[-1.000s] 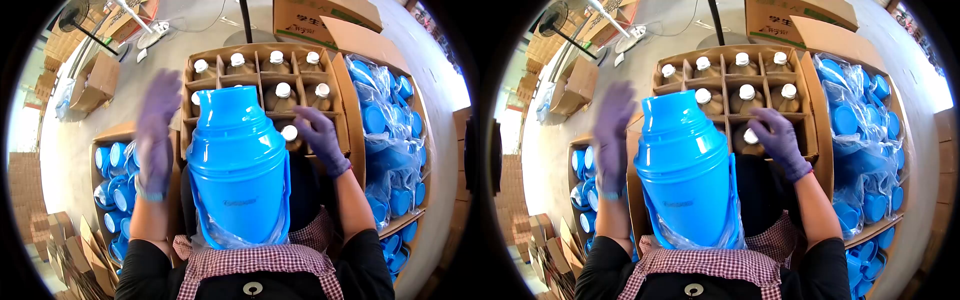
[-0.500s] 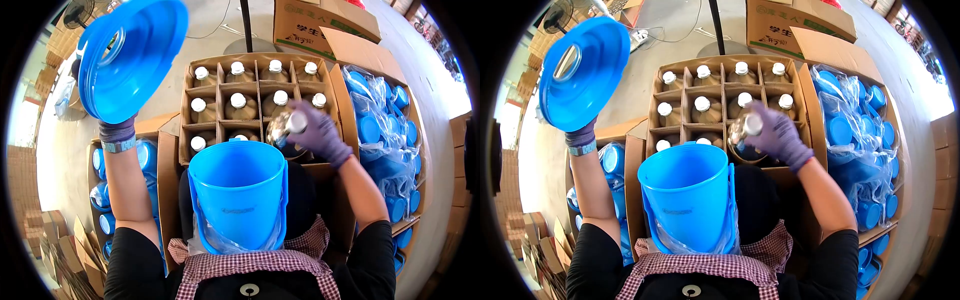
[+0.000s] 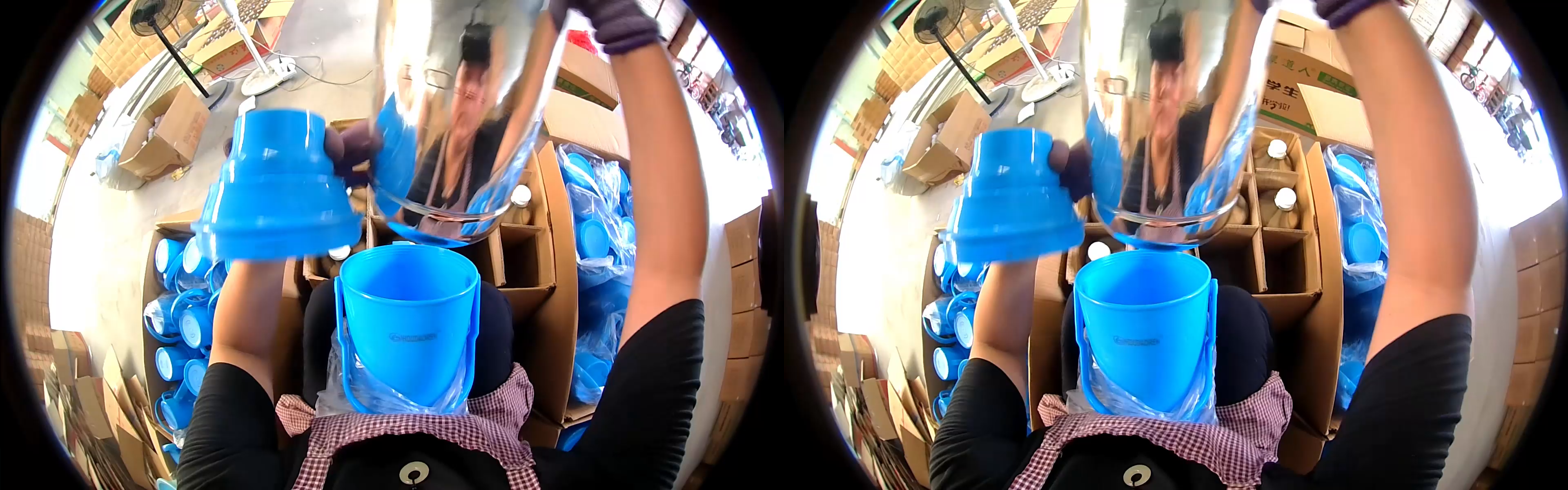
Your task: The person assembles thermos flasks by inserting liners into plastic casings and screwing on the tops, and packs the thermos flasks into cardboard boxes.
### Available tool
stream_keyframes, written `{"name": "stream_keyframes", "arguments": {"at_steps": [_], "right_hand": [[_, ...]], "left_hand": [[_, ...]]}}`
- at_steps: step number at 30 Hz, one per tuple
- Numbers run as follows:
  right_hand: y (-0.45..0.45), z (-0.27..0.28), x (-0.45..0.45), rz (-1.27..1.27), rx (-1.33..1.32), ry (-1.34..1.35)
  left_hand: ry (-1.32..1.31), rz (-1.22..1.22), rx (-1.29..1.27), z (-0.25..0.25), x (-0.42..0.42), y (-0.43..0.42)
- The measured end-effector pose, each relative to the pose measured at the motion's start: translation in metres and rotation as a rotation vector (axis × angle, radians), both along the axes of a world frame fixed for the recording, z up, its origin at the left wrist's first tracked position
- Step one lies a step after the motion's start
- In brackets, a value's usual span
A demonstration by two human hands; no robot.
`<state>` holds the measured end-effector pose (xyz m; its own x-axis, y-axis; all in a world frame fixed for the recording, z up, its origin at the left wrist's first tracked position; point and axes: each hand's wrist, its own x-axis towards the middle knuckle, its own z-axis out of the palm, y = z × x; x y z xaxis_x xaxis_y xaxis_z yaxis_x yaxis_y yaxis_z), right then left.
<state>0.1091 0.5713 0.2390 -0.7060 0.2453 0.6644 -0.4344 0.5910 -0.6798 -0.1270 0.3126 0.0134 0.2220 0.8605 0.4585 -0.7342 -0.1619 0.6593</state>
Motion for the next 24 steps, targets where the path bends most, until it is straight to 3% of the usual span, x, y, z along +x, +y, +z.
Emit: {"name": "stream_keyframes", "arguments": {"at_steps": [11,15,17,18,20,21,23,24], "right_hand": [[-0.074,-0.115,-0.033,-0.065,-0.220,-0.247],[-0.128,-0.153,-0.016,-0.094,-0.453,-0.429],[-0.165,-0.165,0.004,-0.317,-0.199,-0.549],[-0.182,-0.171,0.011,-0.344,-0.234,-0.610],[-0.205,-0.187,0.023,-0.381,-0.307,-0.605],[-0.214,-0.191,0.026,-0.333,-0.536,-0.526],[-0.205,-0.185,0.044,-0.073,-0.813,-0.619],[-0.198,-0.180,0.058,-0.006,-0.704,-0.718]], "left_hand": [[-0.013,-0.037,-0.165,0.003,0.005,-0.102],[0.157,0.279,-0.110,-0.013,-0.032,-0.054],[0.337,0.488,-0.079,-0.021,-0.046,-0.028],[0.398,0.551,-0.086,-0.020,-0.044,-0.024],[-0.012,0.186,-0.168,-0.019,-0.013,-0.002],[-0.227,-0.047,-0.250,-0.015,0.005,0.009],[0.139,0.120,-0.398,-0.014,0.038,0.016],[0.157,0.038,-0.389,-0.025,0.045,0.021]]}}
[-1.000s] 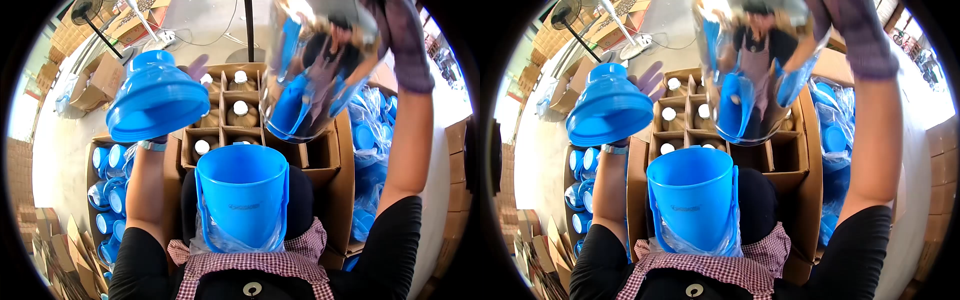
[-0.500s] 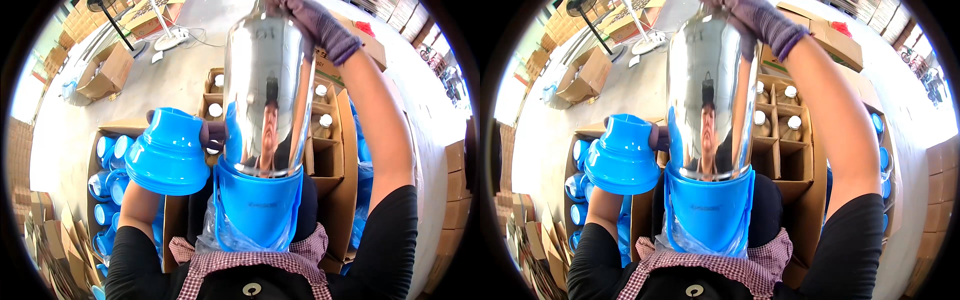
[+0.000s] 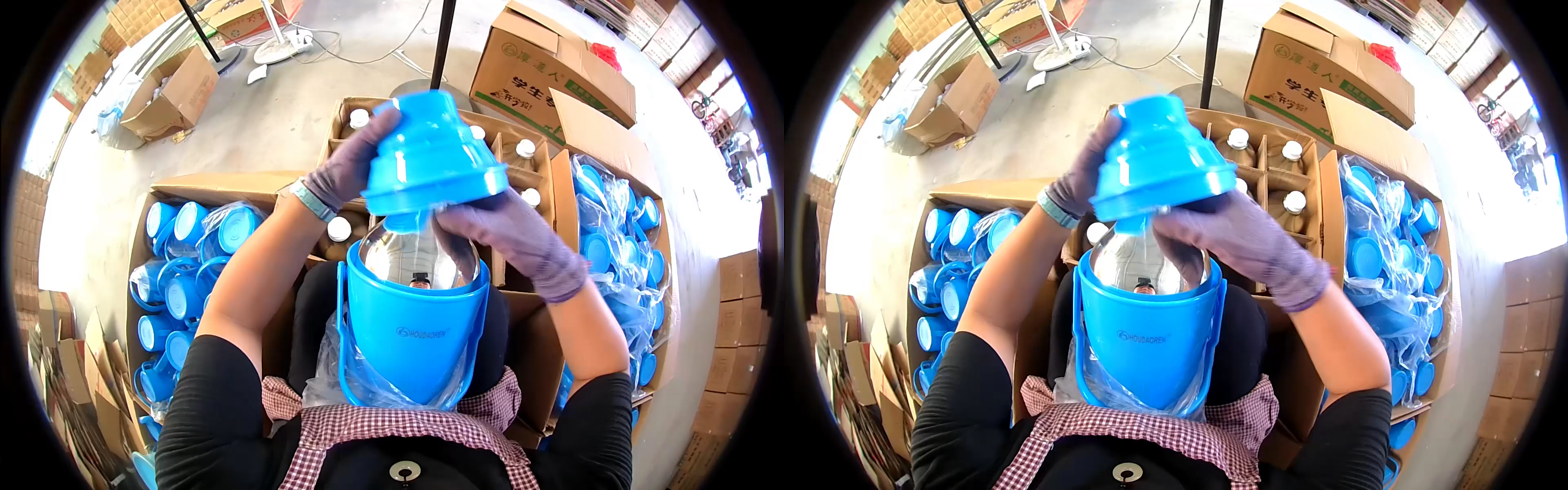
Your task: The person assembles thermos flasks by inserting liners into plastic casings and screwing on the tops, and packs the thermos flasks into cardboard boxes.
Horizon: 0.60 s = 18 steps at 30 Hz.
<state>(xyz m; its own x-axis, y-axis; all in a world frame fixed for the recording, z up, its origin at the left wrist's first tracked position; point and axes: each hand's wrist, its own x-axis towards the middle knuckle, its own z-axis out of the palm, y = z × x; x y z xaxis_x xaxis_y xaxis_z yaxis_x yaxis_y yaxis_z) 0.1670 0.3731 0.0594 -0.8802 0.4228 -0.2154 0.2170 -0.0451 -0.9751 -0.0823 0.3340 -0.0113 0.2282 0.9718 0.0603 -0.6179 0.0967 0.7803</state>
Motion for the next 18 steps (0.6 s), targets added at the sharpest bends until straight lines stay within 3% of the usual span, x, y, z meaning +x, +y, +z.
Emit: {"name": "stream_keyframes", "arguments": {"at_steps": [1,3,5,6,8,11,14,17,18], "right_hand": [[0.008,0.009,0.014,0.124,0.072,-0.058],[0.036,0.029,0.042,0.468,0.744,-0.721],[0.059,0.038,0.054,0.390,0.746,-0.484],[0.063,0.044,0.055,0.303,0.779,-0.340],[0.058,0.037,0.020,-0.086,1.012,0.193],[0.033,0.020,-0.022,-0.079,0.749,0.363],[0.033,-0.001,-0.036,-0.008,0.886,0.316],[0.004,0.020,-0.024,-0.077,0.793,0.407],[-0.003,0.025,-0.022,-0.094,0.773,0.466]], "left_hand": [[0.004,-0.085,0.003,-0.008,0.003,0.004],[0.088,-0.159,0.023,0.004,0.008,-0.010],[0.210,-0.299,0.095,0.007,0.003,-0.017],[0.222,-0.292,-0.017,0.013,0.007,-0.023],[0.266,-0.337,0.042,0.004,0.004,-0.024],[0.300,-0.237,0.029,0.003,0.006,-0.041],[0.400,-0.148,-0.058,0.006,0.000,-0.054],[0.442,-0.097,-0.097,0.023,0.008,-0.066],[0.429,-0.146,-0.004,0.013,0.001,-0.064]]}}
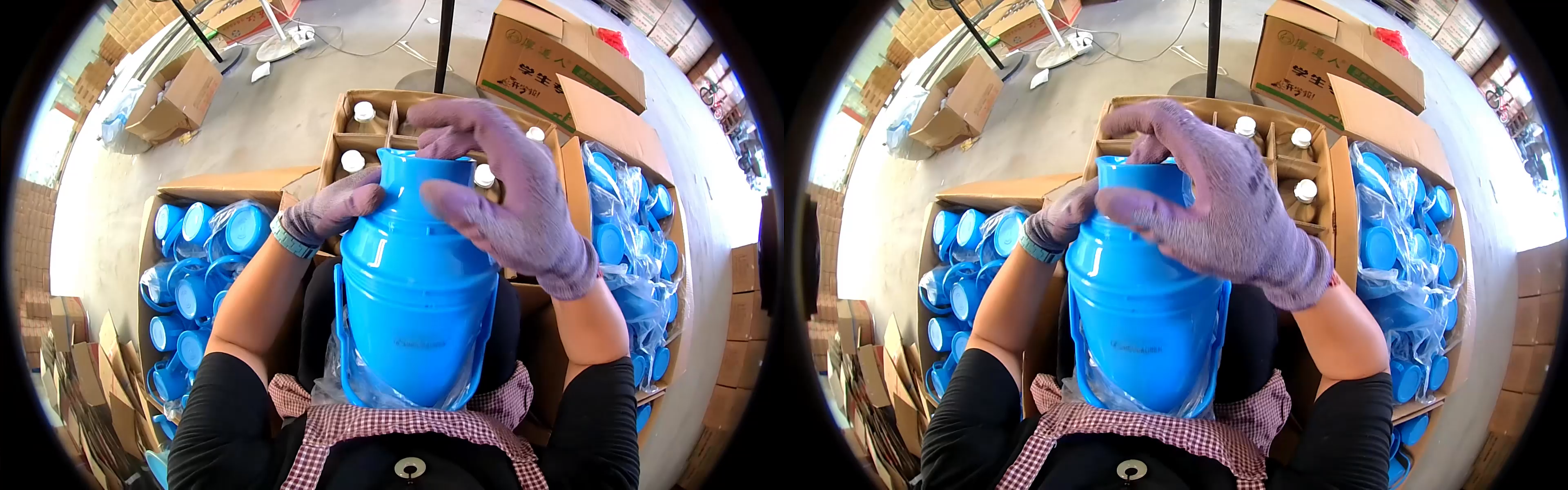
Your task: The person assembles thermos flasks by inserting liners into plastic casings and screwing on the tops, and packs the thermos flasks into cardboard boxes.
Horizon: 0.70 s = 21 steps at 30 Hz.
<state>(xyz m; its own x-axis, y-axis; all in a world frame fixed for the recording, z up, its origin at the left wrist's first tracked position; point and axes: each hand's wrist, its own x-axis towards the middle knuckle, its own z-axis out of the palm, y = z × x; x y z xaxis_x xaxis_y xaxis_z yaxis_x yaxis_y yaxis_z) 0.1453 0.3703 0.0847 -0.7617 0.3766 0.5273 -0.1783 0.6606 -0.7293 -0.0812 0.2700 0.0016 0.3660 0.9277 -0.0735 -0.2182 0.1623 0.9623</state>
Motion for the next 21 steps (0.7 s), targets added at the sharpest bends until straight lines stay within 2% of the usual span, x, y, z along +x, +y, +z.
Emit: {"name": "stream_keyframes", "arguments": {"at_steps": [3,4,7,11,14,15,17,18,20,21], "right_hand": [[-0.017,-0.005,0.002,-0.068,-0.020,-0.010],[-0.021,-0.011,0.003,-0.131,0.012,-0.079],[-0.017,-0.030,0.003,-0.131,-0.126,-0.051],[-0.006,-0.055,0.005,0.039,-0.378,-0.034],[0.006,-0.088,0.002,0.253,-0.682,0.122],[0.004,-0.099,0.000,0.289,-0.861,0.137],[-0.005,-0.110,-0.001,0.367,-1.219,0.162],[-0.006,-0.111,0.002,0.393,-1.174,0.155],[-0.016,-0.075,0.013,0.208,-1.015,0.076],[-0.021,-0.070,0.021,0.086,-0.835,0.036]], "left_hand": [[-0.012,-0.016,0.030,0.007,0.010,0.000],[0.046,0.020,-0.032,0.010,0.013,-0.002],[0.023,0.016,-0.076,0.005,0.014,-0.005],[0.032,0.097,-0.021,0.008,0.020,-0.022],[0.225,0.353,-0.052,0.041,0.046,-0.039],[0.462,0.435,-0.059,0.050,0.051,-0.043],[0.770,0.545,-0.017,0.062,0.070,-0.053],[0.740,0.528,-0.040,0.064,0.069,-0.054],[0.423,0.412,-0.016,0.050,0.052,-0.052],[0.262,0.348,-0.008,0.033,0.038,-0.050]]}}
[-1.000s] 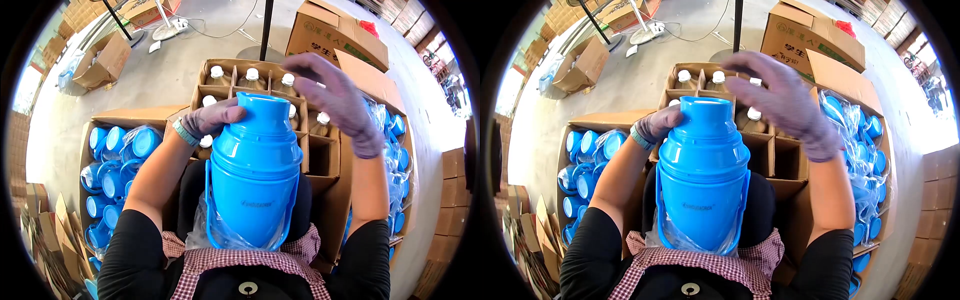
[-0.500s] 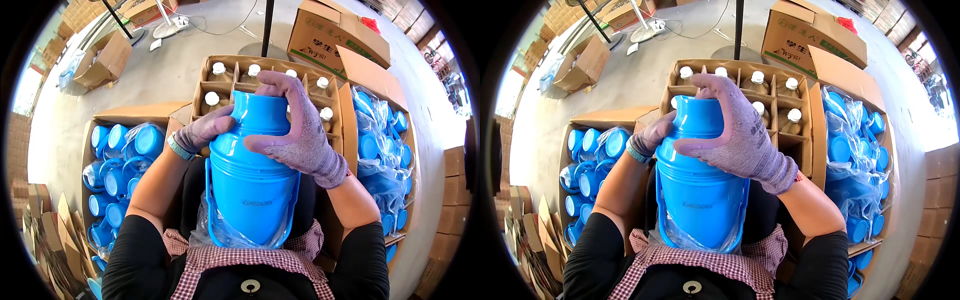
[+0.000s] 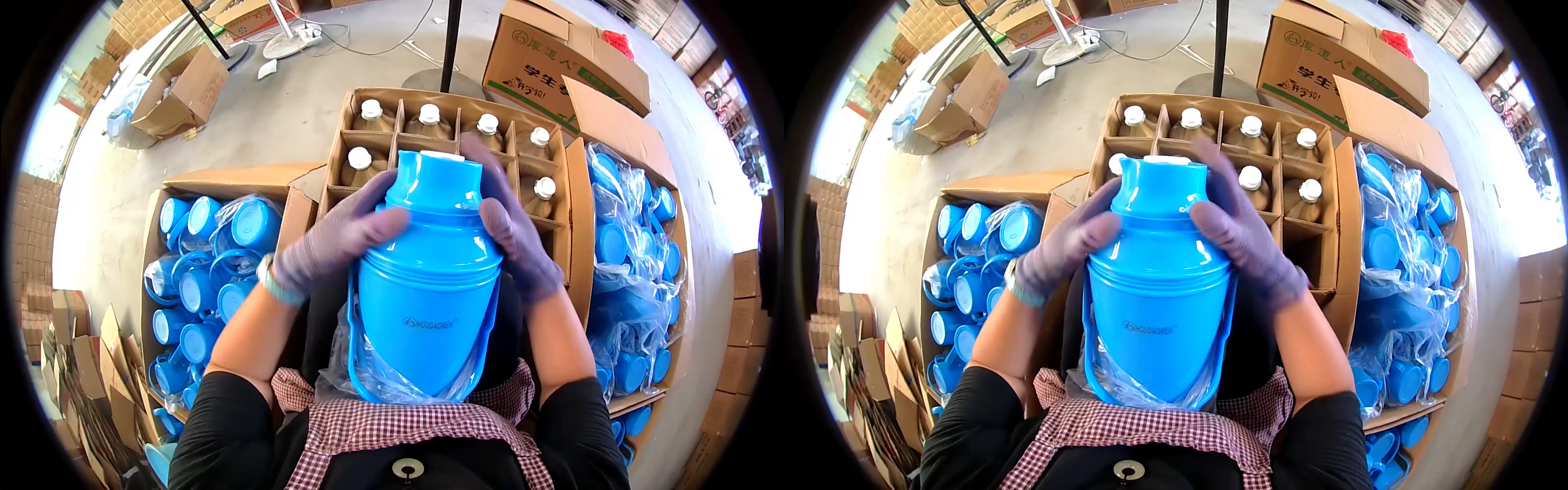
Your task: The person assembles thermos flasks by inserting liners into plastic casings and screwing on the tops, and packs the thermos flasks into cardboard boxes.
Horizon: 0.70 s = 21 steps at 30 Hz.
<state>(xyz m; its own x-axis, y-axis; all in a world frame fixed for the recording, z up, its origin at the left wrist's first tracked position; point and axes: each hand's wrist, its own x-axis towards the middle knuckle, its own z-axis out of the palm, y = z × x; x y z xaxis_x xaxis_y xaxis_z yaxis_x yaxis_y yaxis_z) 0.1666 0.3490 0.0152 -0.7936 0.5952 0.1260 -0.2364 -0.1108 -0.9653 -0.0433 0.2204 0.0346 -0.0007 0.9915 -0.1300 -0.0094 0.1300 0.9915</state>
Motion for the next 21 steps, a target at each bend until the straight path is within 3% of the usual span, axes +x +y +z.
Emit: {"name": "stream_keyframes", "arguments": {"at_steps": [2,4,5,7,11,13,15,18,21], "right_hand": [[-0.033,0.035,0.014,-0.241,0.250,-0.170],[-0.076,0.077,0.018,-0.082,0.621,-0.308],[-0.098,0.098,0.020,-0.014,0.807,-0.344],[-0.094,0.106,0.019,0.152,0.984,-0.122],[-0.010,0.156,-0.001,0.000,1.339,0.179],[0.007,0.185,-0.010,0.376,1.169,0.197],[-0.020,0.204,-0.026,0.931,0.905,0.114],[-0.099,0.240,0.000,0.542,1.209,-0.189],[-0.104,0.208,0.029,-0.012,1.287,-0.360]], "left_hand": [[-0.432,-0.275,0.057,-0.056,-0.029,0.022],[-0.769,-0.404,0.017,-0.069,-0.019,0.039],[-0.849,-0.411,0.012,-0.071,-0.010,0.043],[-0.912,-0.378,0.016,-0.070,0.006,0.047],[-0.927,-0.310,0.068,-0.059,0.025,0.034],[-0.924,-0.270,0.108,-0.051,0.037,0.020],[-0.889,-0.218,0.156,-0.037,0.044,0.002],[-0.774,-0.077,0.244,-0.003,0.036,-0.041],[-0.300,0.277,0.343,0.036,0.062,-0.113]]}}
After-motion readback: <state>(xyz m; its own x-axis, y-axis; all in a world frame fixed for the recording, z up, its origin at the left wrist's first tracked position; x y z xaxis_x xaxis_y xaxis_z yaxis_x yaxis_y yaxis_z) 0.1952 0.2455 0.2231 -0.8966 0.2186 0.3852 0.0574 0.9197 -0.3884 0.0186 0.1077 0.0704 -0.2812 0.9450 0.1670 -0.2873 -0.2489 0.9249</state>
